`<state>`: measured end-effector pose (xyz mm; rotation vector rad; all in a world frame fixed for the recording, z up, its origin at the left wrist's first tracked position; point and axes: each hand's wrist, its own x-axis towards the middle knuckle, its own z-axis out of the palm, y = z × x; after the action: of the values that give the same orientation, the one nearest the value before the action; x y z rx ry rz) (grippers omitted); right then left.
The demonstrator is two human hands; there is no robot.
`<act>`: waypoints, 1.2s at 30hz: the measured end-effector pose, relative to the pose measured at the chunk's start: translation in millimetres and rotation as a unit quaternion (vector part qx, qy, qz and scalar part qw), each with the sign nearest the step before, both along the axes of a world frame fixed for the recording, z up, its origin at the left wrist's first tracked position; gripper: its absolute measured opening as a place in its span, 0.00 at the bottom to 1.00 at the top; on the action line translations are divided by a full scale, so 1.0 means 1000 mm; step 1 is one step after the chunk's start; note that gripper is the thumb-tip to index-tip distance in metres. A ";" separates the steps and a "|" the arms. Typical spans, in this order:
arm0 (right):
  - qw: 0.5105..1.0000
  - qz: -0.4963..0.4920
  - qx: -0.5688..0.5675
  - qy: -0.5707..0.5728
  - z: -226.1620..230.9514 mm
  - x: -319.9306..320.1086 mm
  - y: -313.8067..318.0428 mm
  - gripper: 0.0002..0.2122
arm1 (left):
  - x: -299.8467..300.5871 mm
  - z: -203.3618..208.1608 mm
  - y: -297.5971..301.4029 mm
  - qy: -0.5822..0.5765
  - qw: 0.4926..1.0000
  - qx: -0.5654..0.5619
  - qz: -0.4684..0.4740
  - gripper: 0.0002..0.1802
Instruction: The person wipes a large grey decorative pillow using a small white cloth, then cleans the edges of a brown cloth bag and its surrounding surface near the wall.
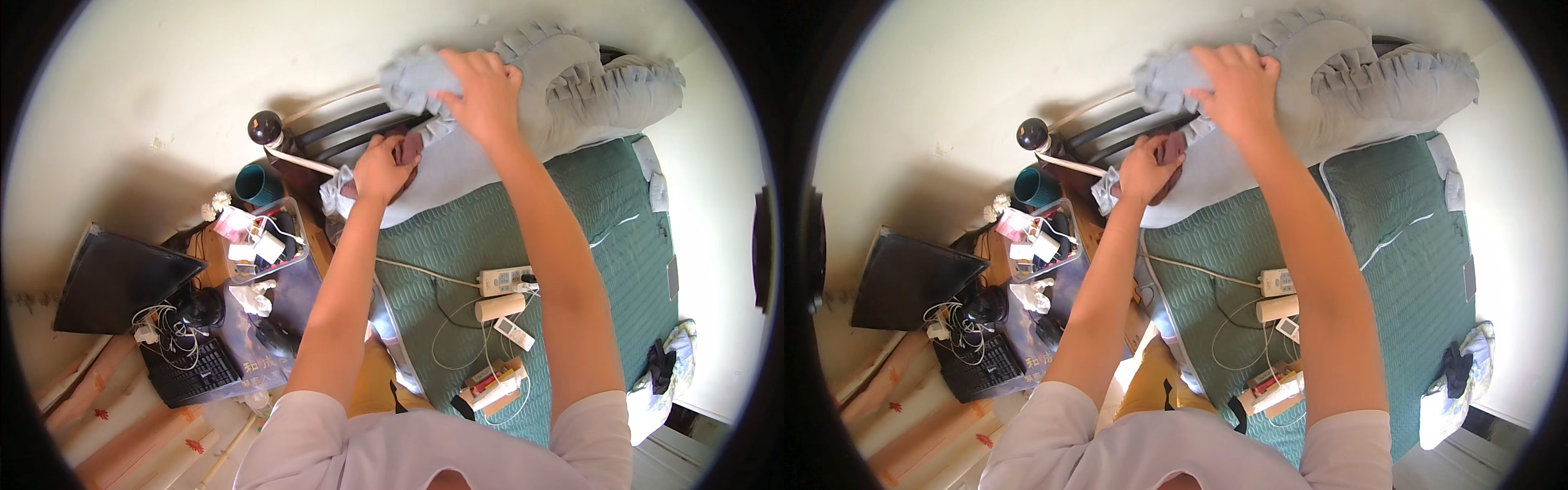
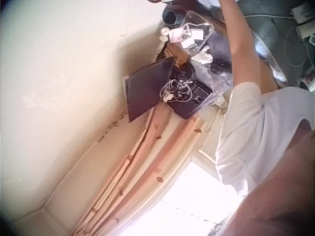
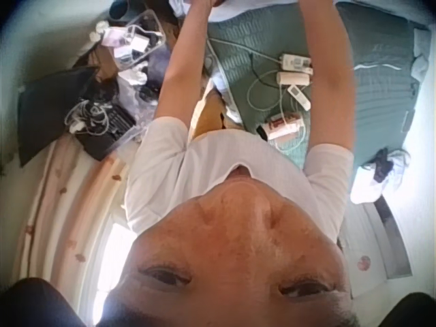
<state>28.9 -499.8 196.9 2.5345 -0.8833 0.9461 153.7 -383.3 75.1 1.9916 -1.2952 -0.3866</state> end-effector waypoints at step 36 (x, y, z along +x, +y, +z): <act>0.788 0.030 0.434 -0.436 -0.057 -0.027 -0.098 0.25 | -0.054 0.070 -0.090 0.207 0.873 -0.442 -0.016 0.22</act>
<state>2.0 -598.1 140.4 2.7257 -1.8484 2.2469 99.3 -473.3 145.0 1.0390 -0.9651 -0.1618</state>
